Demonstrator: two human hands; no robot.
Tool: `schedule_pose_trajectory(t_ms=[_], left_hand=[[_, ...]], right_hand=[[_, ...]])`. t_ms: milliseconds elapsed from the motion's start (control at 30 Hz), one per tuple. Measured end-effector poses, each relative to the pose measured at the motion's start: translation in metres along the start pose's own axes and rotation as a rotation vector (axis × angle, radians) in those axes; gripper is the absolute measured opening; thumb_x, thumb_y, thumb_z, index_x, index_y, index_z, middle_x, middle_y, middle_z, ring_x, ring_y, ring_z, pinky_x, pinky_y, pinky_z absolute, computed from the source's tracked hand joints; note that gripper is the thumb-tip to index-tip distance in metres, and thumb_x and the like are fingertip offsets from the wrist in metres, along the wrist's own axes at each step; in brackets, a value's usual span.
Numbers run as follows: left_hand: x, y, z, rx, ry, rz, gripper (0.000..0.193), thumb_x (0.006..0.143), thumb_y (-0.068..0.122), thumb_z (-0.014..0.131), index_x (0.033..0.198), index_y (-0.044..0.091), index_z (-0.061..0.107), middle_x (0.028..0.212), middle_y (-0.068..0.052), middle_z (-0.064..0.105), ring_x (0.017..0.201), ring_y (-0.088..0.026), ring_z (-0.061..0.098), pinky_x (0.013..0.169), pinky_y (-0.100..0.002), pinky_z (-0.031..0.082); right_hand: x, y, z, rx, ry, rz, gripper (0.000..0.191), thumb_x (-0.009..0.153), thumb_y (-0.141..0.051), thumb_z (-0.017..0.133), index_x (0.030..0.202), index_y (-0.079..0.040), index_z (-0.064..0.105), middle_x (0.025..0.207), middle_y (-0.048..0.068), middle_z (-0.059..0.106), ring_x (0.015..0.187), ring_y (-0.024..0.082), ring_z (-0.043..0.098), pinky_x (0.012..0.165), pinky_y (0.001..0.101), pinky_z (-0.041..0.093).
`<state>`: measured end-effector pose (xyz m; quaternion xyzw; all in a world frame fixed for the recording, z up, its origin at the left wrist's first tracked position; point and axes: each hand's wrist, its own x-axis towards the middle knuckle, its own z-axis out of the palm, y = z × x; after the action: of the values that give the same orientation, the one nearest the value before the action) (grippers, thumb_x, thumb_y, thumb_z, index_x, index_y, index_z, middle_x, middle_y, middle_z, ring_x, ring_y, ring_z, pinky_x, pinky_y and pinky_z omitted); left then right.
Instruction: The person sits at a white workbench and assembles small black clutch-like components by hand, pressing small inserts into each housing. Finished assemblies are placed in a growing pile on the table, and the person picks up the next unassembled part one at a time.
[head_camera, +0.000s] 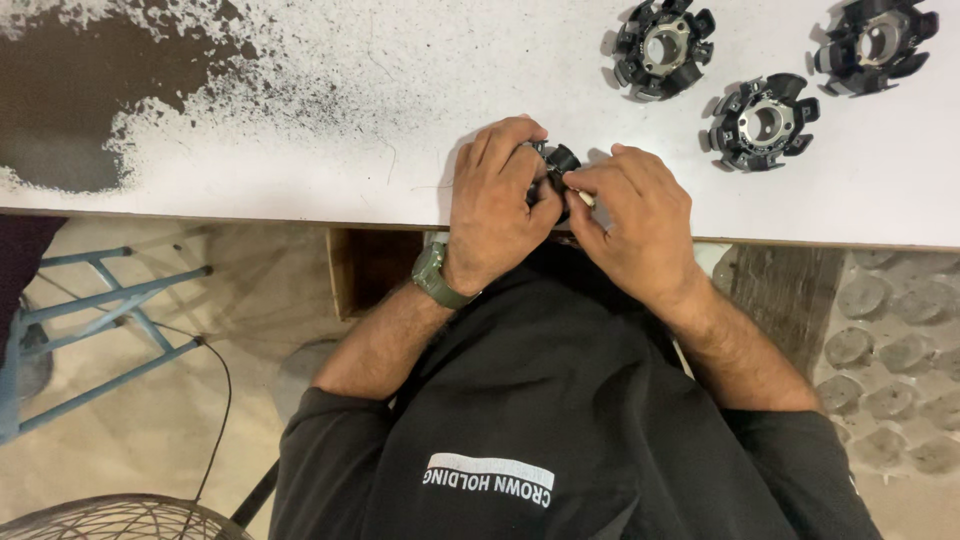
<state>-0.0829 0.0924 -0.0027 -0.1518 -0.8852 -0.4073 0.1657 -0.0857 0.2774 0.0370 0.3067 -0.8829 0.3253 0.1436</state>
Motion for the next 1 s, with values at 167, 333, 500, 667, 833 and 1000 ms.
schedule_pose_trajectory(t_ms=[167, 333, 500, 667, 833, 1000], left_hand=[[0.0, 0.002, -0.001, 0.01, 0.004, -0.025, 0.015, 0.082, 0.003, 0.071, 0.09, 0.006, 0.058, 0.128, -0.008, 0.058, 0.123, -0.027, 0.056, 0.1, -0.046, 0.044], [-0.002, -0.001, 0.001, 0.015, 0.006, 0.0, 0.015, 0.082, 0.003, 0.071, 0.09, 0.005, 0.058, 0.129, -0.008, 0.057, 0.123, -0.028, 0.055, 0.101, -0.047, 0.044], [-0.004, -0.002, 0.003, 0.014, 0.012, 0.004, 0.015, 0.082, 0.003, 0.072, 0.089, 0.006, 0.059, 0.129, -0.008, 0.058, 0.123, -0.028, 0.055, 0.102, -0.047, 0.044], [-0.003, 0.008, -0.011, -0.057, 0.111, -0.001, 0.015, 0.083, 0.003, 0.072, 0.093, 0.006, 0.061, 0.135, -0.011, 0.057, 0.126, -0.03, 0.056, 0.106, -0.047, 0.049], [0.001, 0.01, -0.036, 0.057, 0.094, 0.022, 0.024, 0.086, 0.008, 0.077, 0.105, 0.004, 0.063, 0.137, -0.014, 0.054, 0.125, -0.034, 0.056, 0.105, -0.047, 0.05], [0.008, 0.014, -0.029, 0.115, -0.089, 0.035, 0.026, 0.084, 0.013, 0.081, 0.097, 0.005, 0.061, 0.118, -0.012, 0.055, 0.109, -0.033, 0.058, 0.094, -0.047, 0.05]], right_hand=[[-0.003, -0.002, 0.001, 0.027, 0.028, 0.0, 0.025, 0.09, 0.002, 0.081, 0.109, -0.006, 0.067, 0.103, 0.008, 0.07, 0.099, 0.028, 0.069, 0.105, 0.0467, 0.057], [-0.005, -0.004, 0.007, -0.056, 0.044, -0.011, 0.025, 0.088, 0.003, 0.08, 0.108, -0.006, 0.068, 0.1, 0.009, 0.067, 0.098, 0.031, 0.067, 0.105, 0.0474, 0.057], [-0.005, -0.007, 0.01, -0.092, 0.031, -0.014, 0.025, 0.088, 0.003, 0.08, 0.108, -0.006, 0.069, 0.098, 0.009, 0.064, 0.095, 0.031, 0.066, 0.107, 0.0483, 0.057], [-0.008, -0.008, 0.002, -0.014, 0.061, 0.006, 0.023, 0.089, 0.003, 0.079, 0.108, -0.005, 0.068, 0.099, 0.011, 0.068, 0.096, 0.033, 0.068, 0.106, 0.0481, 0.057], [-0.012, -0.005, 0.0, 0.022, 0.169, 0.06, 0.022, 0.091, 0.003, 0.077, 0.107, -0.004, 0.064, 0.101, 0.012, 0.069, 0.101, 0.035, 0.069, 0.104, 0.0468, 0.056], [-0.011, -0.002, 0.012, 0.104, 0.158, 0.131, 0.022, 0.09, 0.004, 0.076, 0.105, -0.004, 0.063, 0.098, 0.012, 0.067, 0.094, 0.034, 0.067, 0.1, 0.046, 0.057]])
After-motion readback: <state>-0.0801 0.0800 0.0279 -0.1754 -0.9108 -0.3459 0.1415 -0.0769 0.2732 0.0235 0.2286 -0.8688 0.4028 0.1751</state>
